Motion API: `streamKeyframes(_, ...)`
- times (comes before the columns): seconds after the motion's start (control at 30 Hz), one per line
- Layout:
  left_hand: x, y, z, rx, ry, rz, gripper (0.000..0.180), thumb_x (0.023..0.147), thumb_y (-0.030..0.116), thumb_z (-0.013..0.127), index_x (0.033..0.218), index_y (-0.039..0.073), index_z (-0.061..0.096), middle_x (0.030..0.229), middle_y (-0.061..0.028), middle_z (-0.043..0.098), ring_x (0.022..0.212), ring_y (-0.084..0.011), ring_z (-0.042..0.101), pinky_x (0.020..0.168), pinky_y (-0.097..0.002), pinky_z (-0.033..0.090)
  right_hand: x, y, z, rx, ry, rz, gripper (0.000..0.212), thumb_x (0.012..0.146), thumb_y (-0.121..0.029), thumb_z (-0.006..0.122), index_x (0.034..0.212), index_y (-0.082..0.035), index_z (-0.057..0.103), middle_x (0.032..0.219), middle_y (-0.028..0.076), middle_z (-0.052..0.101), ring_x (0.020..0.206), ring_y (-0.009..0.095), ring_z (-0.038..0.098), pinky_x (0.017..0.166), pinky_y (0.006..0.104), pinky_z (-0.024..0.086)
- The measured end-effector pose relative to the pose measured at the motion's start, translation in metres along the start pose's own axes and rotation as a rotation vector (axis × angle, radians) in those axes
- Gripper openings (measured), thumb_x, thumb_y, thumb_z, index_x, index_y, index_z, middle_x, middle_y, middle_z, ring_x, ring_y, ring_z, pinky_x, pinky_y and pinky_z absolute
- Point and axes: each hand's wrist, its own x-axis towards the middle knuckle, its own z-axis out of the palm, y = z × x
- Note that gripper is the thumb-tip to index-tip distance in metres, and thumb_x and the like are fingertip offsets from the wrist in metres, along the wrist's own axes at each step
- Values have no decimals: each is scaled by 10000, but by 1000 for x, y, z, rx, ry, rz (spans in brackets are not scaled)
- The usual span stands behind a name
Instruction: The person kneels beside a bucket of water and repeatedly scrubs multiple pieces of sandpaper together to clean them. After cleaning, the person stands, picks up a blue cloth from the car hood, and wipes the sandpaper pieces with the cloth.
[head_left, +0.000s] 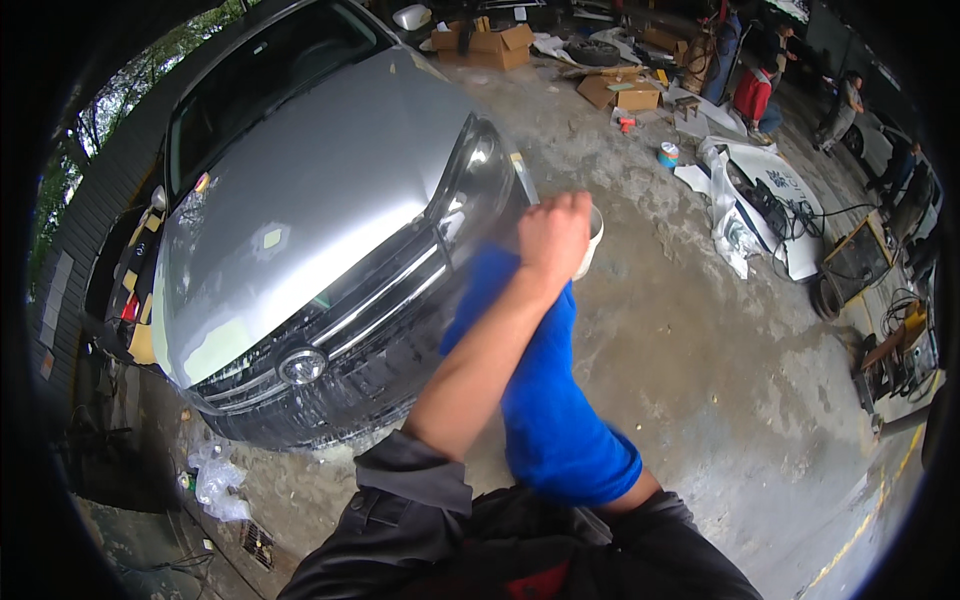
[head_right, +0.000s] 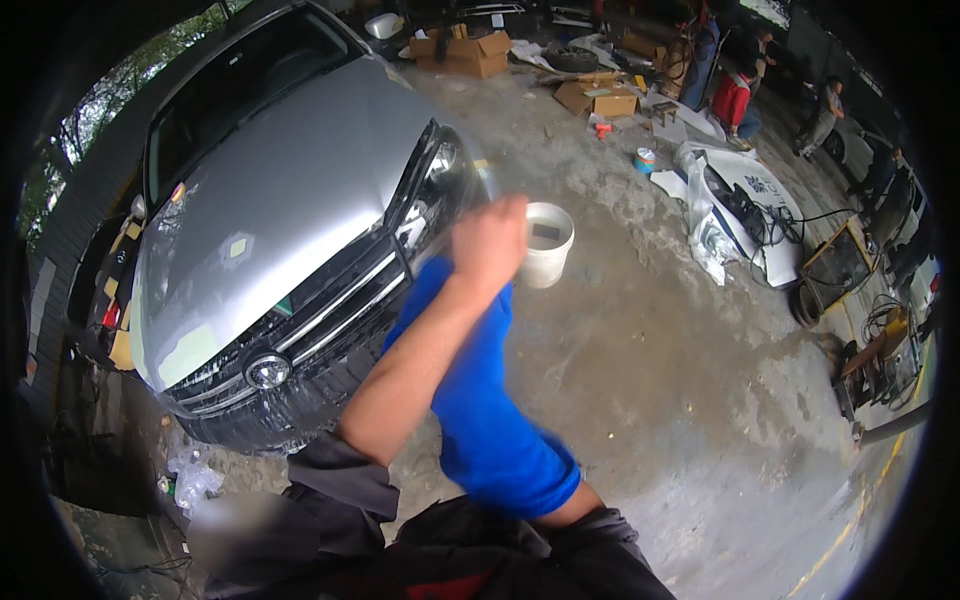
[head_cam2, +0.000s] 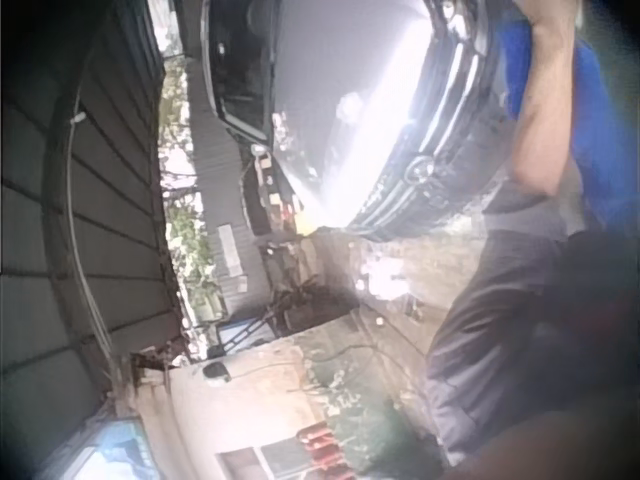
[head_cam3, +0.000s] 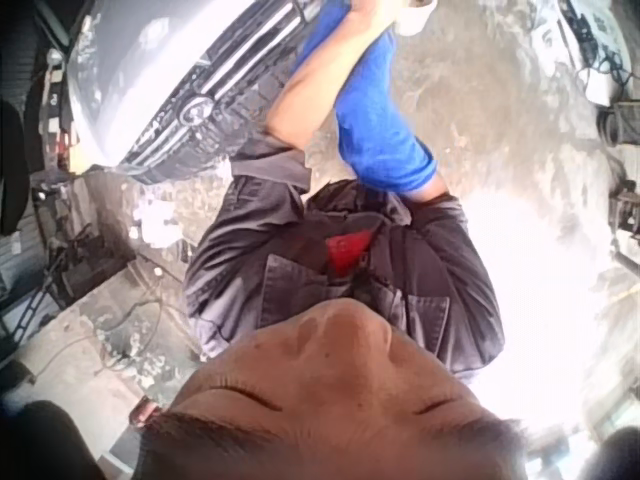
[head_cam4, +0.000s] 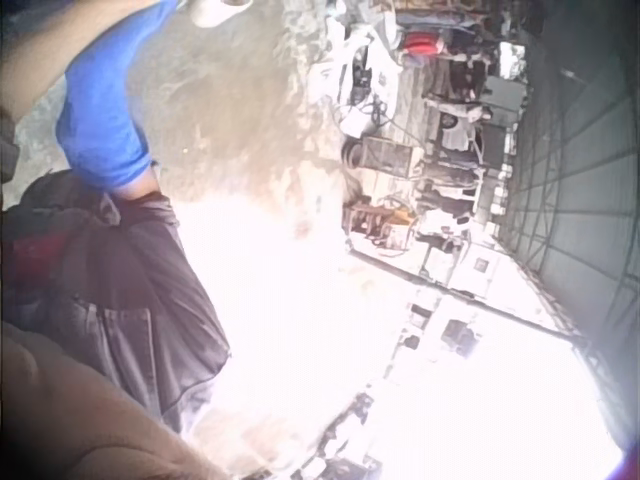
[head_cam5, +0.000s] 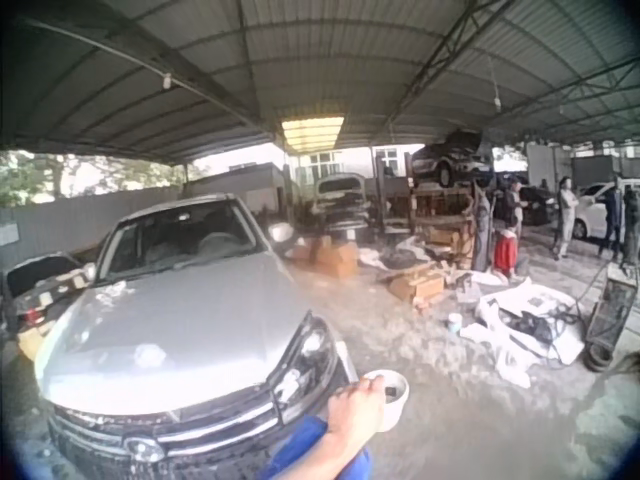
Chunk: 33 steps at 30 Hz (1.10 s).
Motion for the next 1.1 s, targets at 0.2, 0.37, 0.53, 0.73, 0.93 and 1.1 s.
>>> streamKeyframes(0.2,53,37,-3,-729,-88,-171,82,902,175,686,957,115,679,812,-48,708,720,-241,724,677,-397,582,-26,11,1,5,-84,-121,291,1042,-368,504,1166,-126,608,1089,68,652,1048,202,614,895,386,512)
streamKeyframes(0.37,94,66,-37,-2719,-8,-947,222,1051,253,574,1139,88,694,860,16,692,824,-137,676,813,-365,549,-26,12,0,63,-187,-200,270,1003,-350,555,1111,-114,627,1076,69,662,1048,209,619,890,392,511)
streamKeyframes(0.53,60,108,-81,-3354,-136,-307,302,1091,325,511,1196,107,691,896,18,681,863,-117,619,906,-359,492,-48,18,-3,91,-307,-292,252,965,-332,605,1055,-101,647,1064,70,673,1048,215,624,886,398,509)
streamKeyframes(0.73,-9,110,-84,-3473,-365,-58,409,1124,381,412,1388,100,548,897,-36,595,845,-165,579,885,-392,475,-35,1,10,169,-623,-436,236,919,-311,666,989,-85,670,1049,70,686,1048,223,630,880,405,508)
streamKeyframes(0.93,-99,66,-78,-2180,-385,-246,302,1044,206,585,1212,-41,628,1038,-190,701,950,-259,686,937,-460,515,-5,-68,31,-105,-860,-615,227,874,-289,727,923,-70,693,1033,71,698,1048,231,636,874,412,506)
streamKeyframes(1.1,-119,55,-23,-2481,166,-1092,414,1100,330,483,1347,3,538,1376,-150,591,1292,-251,562,1136,-401,411,27,-103,22,-1895,165,-847,202,915,-249,655,1017,-75,669,1042,153,727,958,347,695,800,417,564)
